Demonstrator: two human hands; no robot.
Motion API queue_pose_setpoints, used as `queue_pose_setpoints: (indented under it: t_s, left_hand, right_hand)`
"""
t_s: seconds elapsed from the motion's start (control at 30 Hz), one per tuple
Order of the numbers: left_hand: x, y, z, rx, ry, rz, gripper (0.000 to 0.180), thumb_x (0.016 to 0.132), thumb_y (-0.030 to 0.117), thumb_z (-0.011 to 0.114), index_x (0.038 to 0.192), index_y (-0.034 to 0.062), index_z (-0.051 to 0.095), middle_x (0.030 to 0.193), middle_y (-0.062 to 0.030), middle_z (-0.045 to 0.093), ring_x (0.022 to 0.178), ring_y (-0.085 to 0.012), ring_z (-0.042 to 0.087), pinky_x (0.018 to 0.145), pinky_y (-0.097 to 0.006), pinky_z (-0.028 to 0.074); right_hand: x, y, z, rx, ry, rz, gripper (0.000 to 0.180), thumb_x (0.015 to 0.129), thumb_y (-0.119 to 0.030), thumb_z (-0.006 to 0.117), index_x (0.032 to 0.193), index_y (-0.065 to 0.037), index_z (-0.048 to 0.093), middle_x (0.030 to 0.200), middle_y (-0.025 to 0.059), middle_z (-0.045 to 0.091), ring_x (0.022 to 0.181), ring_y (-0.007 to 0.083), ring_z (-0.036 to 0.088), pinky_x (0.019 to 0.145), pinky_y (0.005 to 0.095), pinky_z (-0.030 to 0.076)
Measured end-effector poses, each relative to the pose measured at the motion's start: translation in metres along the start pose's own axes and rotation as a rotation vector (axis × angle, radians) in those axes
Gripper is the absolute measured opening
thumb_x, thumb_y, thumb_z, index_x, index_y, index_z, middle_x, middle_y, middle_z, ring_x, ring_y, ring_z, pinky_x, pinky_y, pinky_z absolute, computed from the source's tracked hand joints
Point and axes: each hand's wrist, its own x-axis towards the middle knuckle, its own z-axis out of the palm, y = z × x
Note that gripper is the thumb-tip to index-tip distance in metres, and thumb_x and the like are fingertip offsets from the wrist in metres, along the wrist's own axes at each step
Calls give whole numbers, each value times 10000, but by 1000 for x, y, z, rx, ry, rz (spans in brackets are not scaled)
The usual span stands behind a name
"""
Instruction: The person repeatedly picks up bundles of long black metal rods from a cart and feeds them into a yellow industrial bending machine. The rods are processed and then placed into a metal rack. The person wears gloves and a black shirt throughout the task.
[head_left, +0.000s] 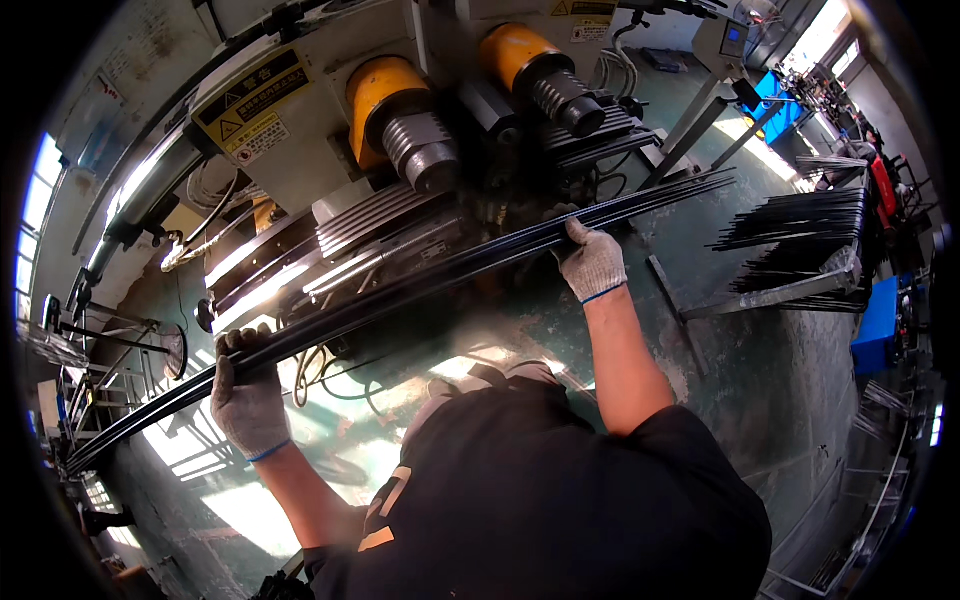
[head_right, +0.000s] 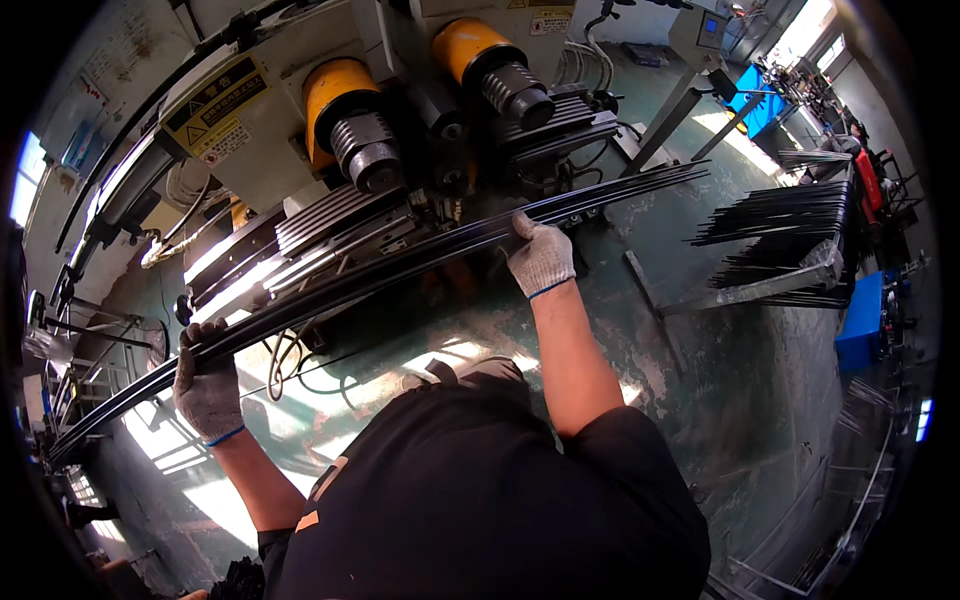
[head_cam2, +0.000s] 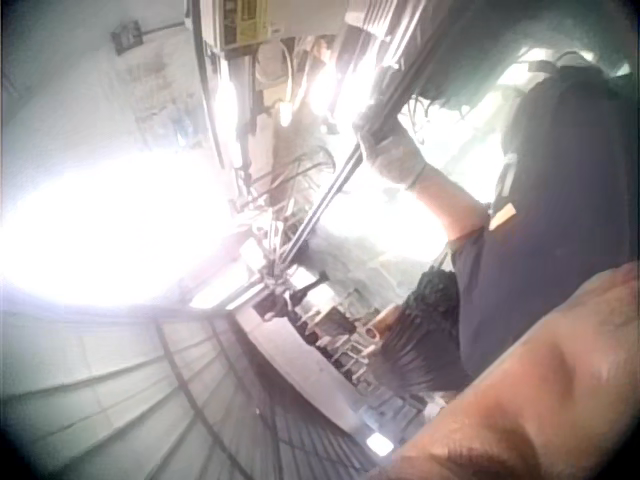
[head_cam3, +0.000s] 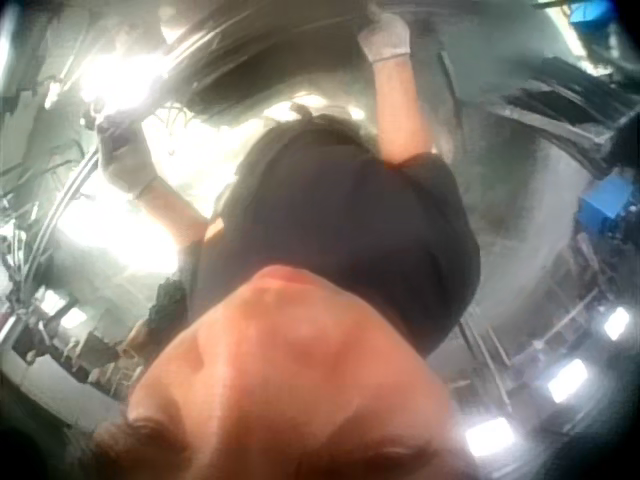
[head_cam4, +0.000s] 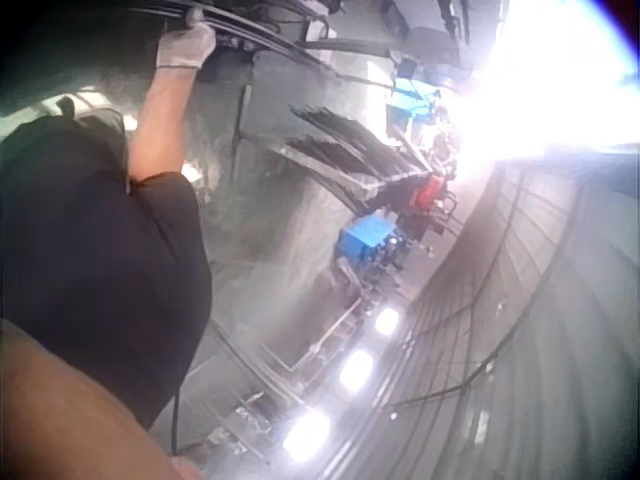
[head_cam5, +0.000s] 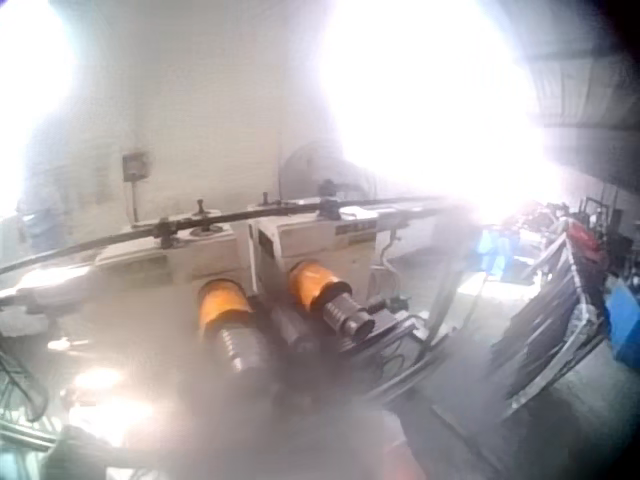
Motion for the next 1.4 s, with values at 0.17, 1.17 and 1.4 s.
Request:
queue_pose_setpoints:
  t_s: [0.17,1.17,1.4]
  left_hand:
    - [47,80,-44,35,-129,60,288,1022,138,707,1216,-49,605,1155,-146,628,1183,-324,599,1225,-533,402]
    - [177,-63,-87,156,714,35,264,1102,150,554,1306,4,637,1246,-186,729,1138,-353,731,1043,-538,622]
    - [184,-82,-96,76,664,-47,285,1102,222,633,1145,-49,707,1180,-184,764,1088,-332,740,1047,-501,601]
  right_hand:
    - [10,-10,36,2,49,-151,178,1037,-132,727,1199,-69,763,1161,85,761,1077,250,714,1003,440,591]
    - [150,63,105,-446,226,-298,359,1049,-273,698,1244,27,722,1098,119,769,940,226,701,850,380,538]
    - [140,63,118,-312,248,-187,339,1033,-264,688,1206,26,716,1029,120,746,911,231,697,804,393,538]
